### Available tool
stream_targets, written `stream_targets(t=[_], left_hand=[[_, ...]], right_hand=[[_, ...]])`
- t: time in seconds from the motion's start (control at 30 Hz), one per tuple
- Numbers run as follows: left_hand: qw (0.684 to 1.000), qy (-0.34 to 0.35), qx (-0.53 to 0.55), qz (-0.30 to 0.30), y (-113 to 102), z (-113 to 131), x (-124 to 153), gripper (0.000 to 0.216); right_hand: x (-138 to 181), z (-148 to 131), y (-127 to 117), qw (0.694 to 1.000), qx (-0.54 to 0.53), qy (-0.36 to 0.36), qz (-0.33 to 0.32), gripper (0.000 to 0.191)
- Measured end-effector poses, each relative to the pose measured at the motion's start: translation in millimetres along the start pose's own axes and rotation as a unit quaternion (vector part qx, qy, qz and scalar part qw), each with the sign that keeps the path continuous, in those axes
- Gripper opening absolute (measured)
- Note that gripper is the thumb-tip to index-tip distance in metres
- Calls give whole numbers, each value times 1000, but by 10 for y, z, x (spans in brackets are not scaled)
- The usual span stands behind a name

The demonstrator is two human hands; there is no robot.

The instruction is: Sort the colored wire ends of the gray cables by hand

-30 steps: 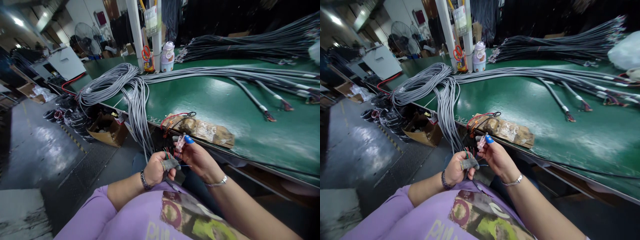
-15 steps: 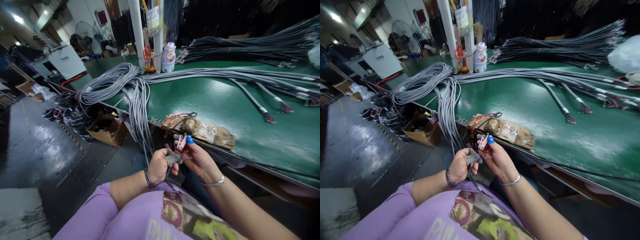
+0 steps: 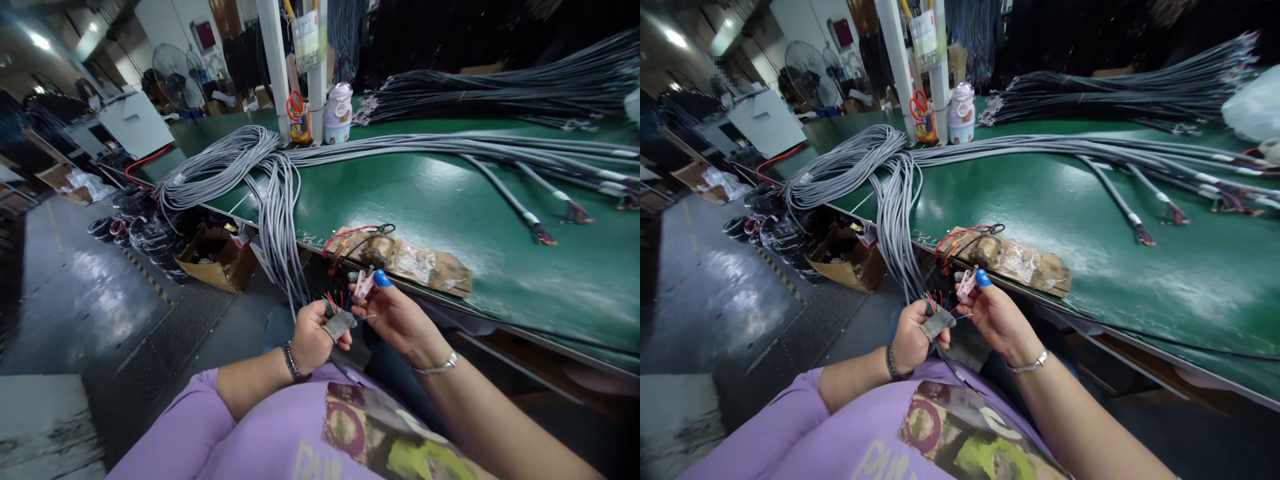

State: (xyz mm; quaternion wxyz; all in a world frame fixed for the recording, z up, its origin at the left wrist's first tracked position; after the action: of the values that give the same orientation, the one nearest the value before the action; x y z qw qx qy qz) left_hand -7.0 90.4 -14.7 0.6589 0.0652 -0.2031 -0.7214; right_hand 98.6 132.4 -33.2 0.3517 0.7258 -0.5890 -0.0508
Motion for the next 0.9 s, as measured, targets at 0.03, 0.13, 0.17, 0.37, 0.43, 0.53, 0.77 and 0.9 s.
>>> stream_targets(t=[0.03,0.13,0.17,0.37,0.43,0.53,0.77,0.9], left_hand=[[999,23,-23,-2,3,62,4,46],[994,80,-79,-16,36,205,3,43],[991,95,-92,-20,47,233,-2,41],[987,113,-112,-12,31,233,-89,36],[988,104,-116,-6,12,200,-117,35],[986,103,-127,-14,10,165,-130,32],[980,116,-157,-30,57,178,-110,25],[980,114,-159,-28,64,182,-114,25]], right_hand=[[-1,-20,11,1000,4,-8,-3,30],[-11,-35,35,1000,3,-22,-14,32],[-17,-27,32,1000,0,-23,-15,33],[-61,34,-47,999,-29,-14,15,28],[-67,35,-63,999,-38,-16,28,28],[-74,37,-76,997,-52,-21,44,29],[-82,64,-91,997,-56,-23,54,30],[-80,82,-92,997,-53,-19,53,29]])
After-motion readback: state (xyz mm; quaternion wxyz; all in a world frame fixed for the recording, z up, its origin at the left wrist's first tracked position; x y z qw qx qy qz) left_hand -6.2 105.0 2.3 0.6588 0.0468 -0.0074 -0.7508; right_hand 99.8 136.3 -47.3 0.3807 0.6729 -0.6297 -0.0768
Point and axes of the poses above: each hand's wrist, its own x-axis away from the middle knuckle, its own y-axis out of the palm, z = x × y, the point moved 10 cm from there along -x, towards the middle knuckle, and after that the axes turned 11 degrees about x, right-handed, at the moved point
